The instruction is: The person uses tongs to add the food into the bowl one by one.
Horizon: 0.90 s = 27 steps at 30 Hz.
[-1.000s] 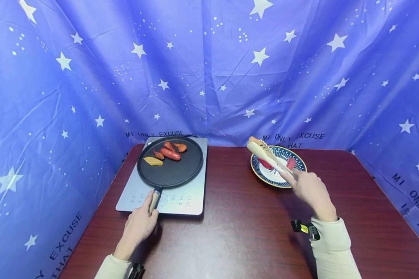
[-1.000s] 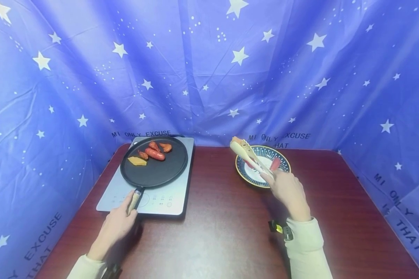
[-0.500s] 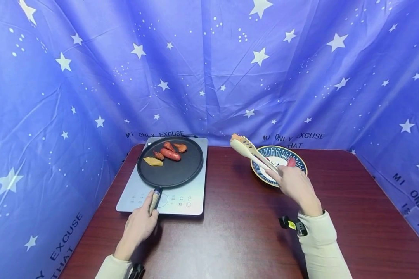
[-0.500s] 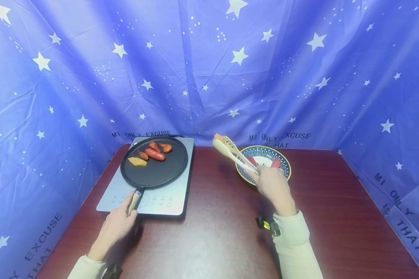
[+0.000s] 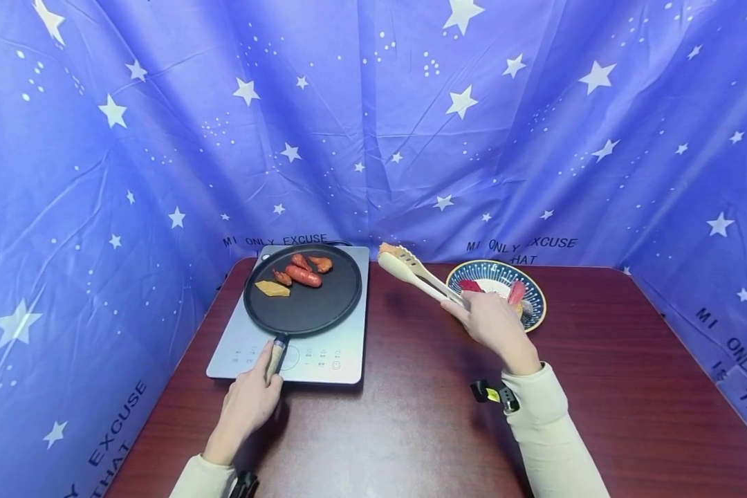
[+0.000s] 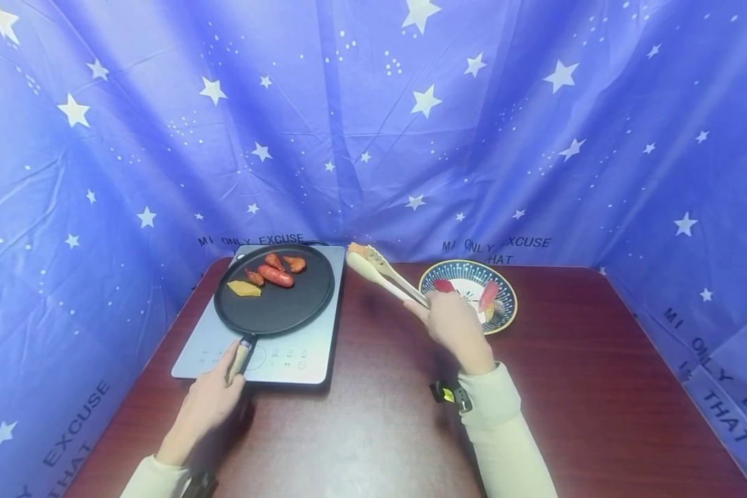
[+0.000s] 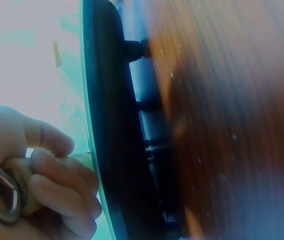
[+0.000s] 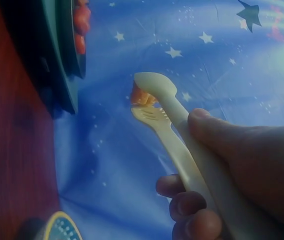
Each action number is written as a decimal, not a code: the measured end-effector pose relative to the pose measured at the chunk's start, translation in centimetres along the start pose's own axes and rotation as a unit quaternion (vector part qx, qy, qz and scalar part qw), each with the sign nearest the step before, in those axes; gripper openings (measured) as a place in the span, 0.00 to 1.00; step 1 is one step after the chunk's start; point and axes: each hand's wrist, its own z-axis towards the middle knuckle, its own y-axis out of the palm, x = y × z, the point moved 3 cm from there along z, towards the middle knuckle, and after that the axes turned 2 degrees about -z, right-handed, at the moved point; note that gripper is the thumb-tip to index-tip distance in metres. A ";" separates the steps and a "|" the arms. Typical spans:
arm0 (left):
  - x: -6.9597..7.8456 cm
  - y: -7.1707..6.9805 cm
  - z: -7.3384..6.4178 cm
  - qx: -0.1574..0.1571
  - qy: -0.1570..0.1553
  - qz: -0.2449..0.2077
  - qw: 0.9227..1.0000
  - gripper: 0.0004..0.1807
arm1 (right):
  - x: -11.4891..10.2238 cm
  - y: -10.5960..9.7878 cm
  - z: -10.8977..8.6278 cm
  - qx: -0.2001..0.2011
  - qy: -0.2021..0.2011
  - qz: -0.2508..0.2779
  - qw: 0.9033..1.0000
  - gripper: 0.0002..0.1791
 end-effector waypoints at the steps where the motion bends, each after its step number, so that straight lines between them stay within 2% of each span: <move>1: 0.0 0.0 0.0 0.000 0.000 0.000 1.000 0.37 | -0.2 0.1 0.1 -0.003 -0.001 0.003 1.000 0.23; 10: 0.1 -0.1 0.0 -0.006 -0.004 0.000 1.000 0.37 | -2.6 1.4 1.2 -0.024 -0.017 0.018 0.999 0.23; 18: 0.2 -0.2 -0.3 -0.004 0.000 0.001 1.000 0.36 | -4.3 2.8 2.4 -0.024 -0.031 0.019 0.999 0.24; 27: 0.2 -0.2 -0.1 -0.006 -0.002 0.004 1.000 0.37 | -5.4 4.8 3.3 -0.040 -0.026 0.006 0.999 0.25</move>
